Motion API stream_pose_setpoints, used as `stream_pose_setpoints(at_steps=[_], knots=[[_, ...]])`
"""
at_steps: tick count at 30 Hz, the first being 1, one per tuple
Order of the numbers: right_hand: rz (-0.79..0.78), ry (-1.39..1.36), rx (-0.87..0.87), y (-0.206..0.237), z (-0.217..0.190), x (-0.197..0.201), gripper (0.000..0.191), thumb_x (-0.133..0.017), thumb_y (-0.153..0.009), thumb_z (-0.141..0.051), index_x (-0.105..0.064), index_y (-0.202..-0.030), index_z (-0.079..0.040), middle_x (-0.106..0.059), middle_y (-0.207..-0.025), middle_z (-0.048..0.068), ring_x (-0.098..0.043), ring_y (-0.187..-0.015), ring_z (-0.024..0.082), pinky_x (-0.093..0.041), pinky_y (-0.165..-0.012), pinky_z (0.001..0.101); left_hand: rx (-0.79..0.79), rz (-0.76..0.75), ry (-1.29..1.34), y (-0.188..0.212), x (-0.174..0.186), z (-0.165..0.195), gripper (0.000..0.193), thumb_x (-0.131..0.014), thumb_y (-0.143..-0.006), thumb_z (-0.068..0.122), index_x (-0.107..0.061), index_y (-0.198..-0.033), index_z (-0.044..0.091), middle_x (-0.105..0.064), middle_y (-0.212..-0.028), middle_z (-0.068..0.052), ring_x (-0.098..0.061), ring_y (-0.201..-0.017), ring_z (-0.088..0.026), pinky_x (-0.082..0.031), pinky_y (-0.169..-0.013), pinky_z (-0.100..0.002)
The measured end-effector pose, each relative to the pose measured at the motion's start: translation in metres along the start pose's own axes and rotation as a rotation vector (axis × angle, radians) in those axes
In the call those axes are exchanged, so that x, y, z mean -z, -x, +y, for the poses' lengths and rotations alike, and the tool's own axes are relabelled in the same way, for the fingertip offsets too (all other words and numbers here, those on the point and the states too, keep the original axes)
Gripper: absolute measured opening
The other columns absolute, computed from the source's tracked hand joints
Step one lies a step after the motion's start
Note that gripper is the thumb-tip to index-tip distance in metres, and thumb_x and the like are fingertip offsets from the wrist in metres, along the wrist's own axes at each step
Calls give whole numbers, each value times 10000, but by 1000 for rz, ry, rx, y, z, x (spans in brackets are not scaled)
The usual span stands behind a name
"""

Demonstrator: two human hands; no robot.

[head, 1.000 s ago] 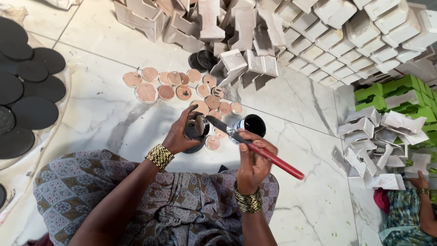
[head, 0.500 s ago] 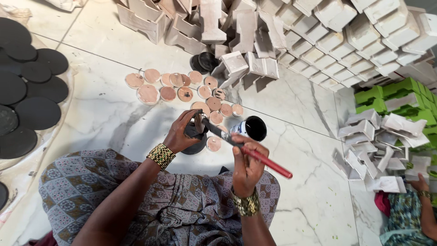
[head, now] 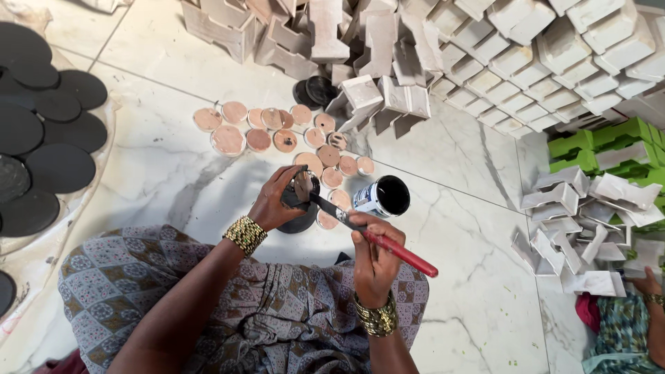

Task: The person sits on the floor painting round wooden discs black. They hold each disc with one hand, apply black paint with a brush dipped from an open paint can, and set finished discs aside with a pile of unpainted discs nearby.

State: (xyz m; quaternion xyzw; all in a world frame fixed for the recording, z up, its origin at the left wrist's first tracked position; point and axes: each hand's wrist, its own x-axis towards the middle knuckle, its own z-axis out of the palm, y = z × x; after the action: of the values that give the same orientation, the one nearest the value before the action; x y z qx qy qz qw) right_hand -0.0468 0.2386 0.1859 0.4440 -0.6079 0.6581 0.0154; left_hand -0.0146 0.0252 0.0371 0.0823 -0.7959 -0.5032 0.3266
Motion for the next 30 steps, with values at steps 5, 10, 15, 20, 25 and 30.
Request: stream_pose_setpoints(at_steps=[5, 10, 15, 20, 25, 30], knots=[[88, 56, 97, -4, -1, 14, 287, -557, -1006, 129, -428, -1209, -27, -648, -1189, 207, -674, -1204, 289, -588, -1099, 420, -48, -14, 12, 2, -5, -4, 988, -909, -590, 105, -455, -1466, 50, -509, -1453, -196, -532, -1328, -406, -481, -1091, -455], [53, 53, 62, -13, 10, 7, 268, -562, -1009, 137, -453, -1203, -13, -614, -1206, 213, -664, -1220, 308, -577, -1111, 422, -50, -37, 6, 0, -2, 1, 987, -919, -586, 109, -452, -1454, 53, -507, -1444, -187, -532, -1327, -399, -475, -1095, -450], [-37, 34, -49, 2, 1, 8, 265, -570, -995, 140, -454, -1177, -13, -652, -1189, 223, -677, -1196, 318, -586, -972, 376, -10, -6, 20, 2, 3, 0, 984, -896, -579, 90, -463, -1462, 68, -520, -1445, -175, -546, -1322, -386, -491, -1083, -439], [123, -1, 87, -9, 3, 16, 297, -571, -1007, 130, -430, -1208, -38, -661, -1197, 199, -673, -1213, 314, -591, -1048, 388, -14, -25, 43, 1, -4, -1, 962, -891, -612, 93, -458, -1471, 69, -525, -1444, -172, -558, -1320, -375, -497, -1087, -437], [65, 0, 24, -15, 10, 5, 287, -555, -1002, 141, -445, -1209, -24, -647, -1198, 209, -659, -1217, 323, -571, -1125, 436, -16, 3, 67, -1, 2, 2, 998, -901, -578, 98, -461, -1474, 64, -530, -1438, -182, -559, -1313, -382, -501, -1067, -431], [73, -39, -33, 3, 1, 10, 299, -555, -1006, 148, -421, -1198, -38, -647, -1216, 209, -650, -1255, 320, -550, -1106, 420, 37, 28, 97, 2, 2, -2, 968, -885, -599, 75, -480, -1478, 78, -583, -1396, -176, -614, -1256, -363, -543, -1027, -413]])
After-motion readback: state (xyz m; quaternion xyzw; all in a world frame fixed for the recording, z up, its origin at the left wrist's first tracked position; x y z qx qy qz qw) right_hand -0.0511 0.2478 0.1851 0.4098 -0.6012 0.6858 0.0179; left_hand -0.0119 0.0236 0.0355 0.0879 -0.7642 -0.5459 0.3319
